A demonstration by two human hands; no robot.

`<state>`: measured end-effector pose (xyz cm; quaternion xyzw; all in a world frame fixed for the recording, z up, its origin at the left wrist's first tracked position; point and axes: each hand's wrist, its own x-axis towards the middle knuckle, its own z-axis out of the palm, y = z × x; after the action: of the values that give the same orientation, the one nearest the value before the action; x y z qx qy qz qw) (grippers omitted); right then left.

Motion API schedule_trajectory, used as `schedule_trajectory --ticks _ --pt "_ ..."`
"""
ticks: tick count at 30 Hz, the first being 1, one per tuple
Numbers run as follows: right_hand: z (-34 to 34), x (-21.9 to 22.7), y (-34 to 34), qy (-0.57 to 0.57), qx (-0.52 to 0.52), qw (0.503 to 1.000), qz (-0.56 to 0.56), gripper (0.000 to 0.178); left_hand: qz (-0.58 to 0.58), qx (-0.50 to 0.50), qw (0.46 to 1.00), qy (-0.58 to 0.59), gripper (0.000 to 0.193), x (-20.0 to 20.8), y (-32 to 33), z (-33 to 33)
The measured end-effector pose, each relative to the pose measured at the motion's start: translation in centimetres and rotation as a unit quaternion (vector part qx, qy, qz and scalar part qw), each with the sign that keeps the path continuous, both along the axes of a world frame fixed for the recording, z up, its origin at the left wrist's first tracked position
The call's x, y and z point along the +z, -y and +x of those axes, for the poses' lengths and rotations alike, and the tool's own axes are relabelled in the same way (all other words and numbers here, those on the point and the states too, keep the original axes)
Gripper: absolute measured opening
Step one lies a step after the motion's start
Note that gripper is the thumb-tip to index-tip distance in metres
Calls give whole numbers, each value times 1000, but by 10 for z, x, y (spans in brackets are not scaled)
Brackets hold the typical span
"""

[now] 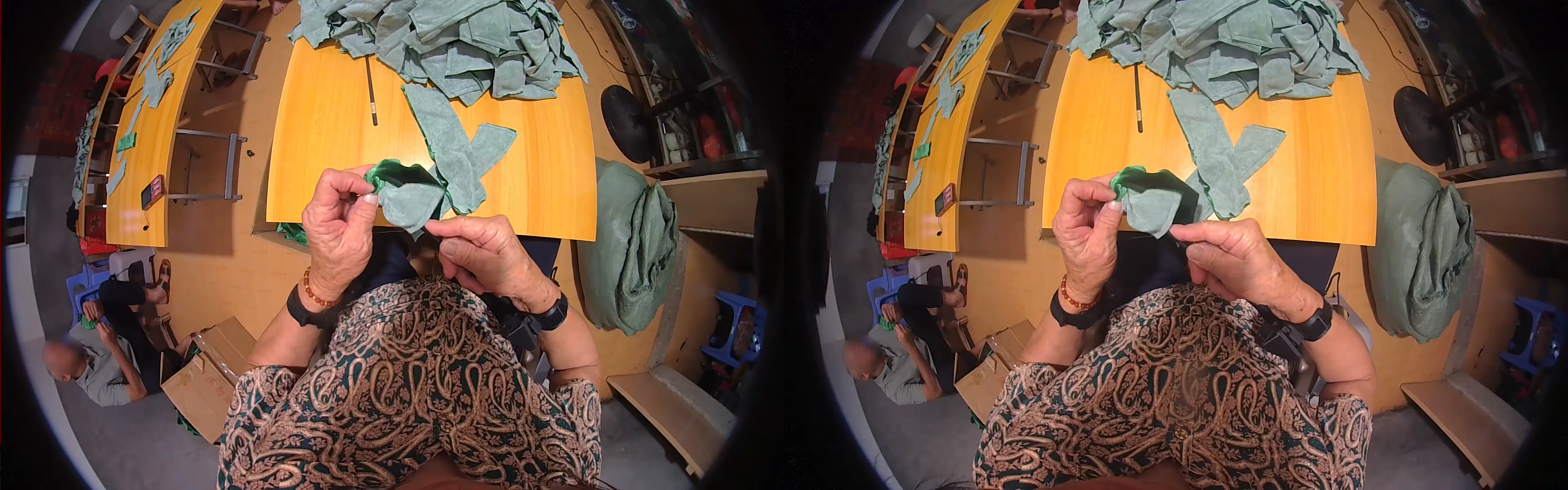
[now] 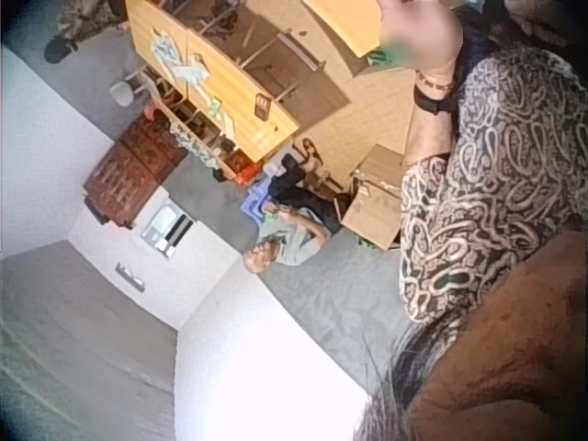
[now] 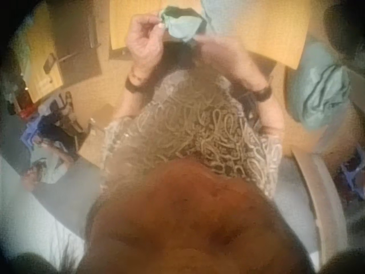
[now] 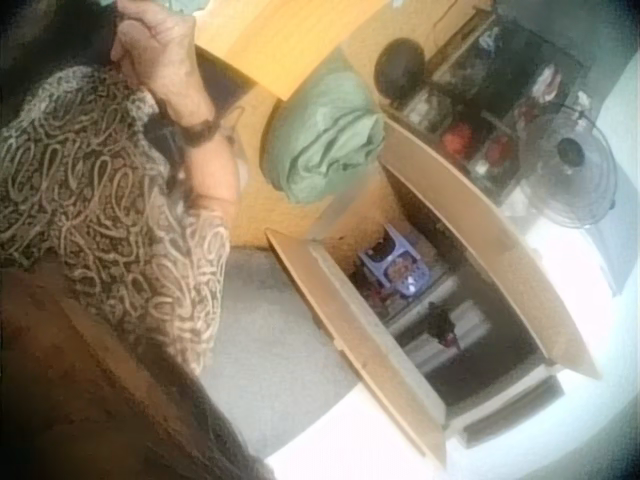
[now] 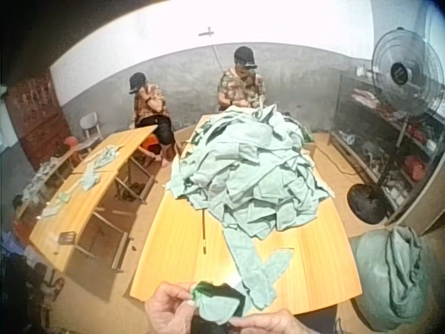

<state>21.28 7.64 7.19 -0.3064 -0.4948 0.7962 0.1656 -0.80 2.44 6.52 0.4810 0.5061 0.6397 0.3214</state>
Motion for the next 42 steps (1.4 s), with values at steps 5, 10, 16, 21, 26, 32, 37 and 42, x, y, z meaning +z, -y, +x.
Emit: schedule_trajectory --ticks 5,10,16,21,26,32,37,42 --pt "-13 -12 3 -141 -19 974 -176 28 44 -20 986 162 11 1 -6 5" --pt "-8 -11 7 -176 -7 962 -208 27 5 -114 971 211 13 10 -5 -20" --pt "1 -13 4 -207 5 954 -215 28 11 -131 980 146 18 18 -19 -10" --pt "12 -8 -2 -191 34 962 -190 30 86 -192 977 -23 18 21 -32 -18" --pt "14 6 -8 -128 35 979 -155 32 50 -193 974 107 19 4 -26 -7" --pt "4 13 6 -69 -55 985 -152 28 -85 -157 876 448 39 12 -5 9" --pt "9 3 4 -109 -14 972 -208 30 -110 -141 942 285 35 5 -9 1" --pt "22 16 8 -42 24 984 -169 31 -110 -83 964 229 31 -12 -10 -11"
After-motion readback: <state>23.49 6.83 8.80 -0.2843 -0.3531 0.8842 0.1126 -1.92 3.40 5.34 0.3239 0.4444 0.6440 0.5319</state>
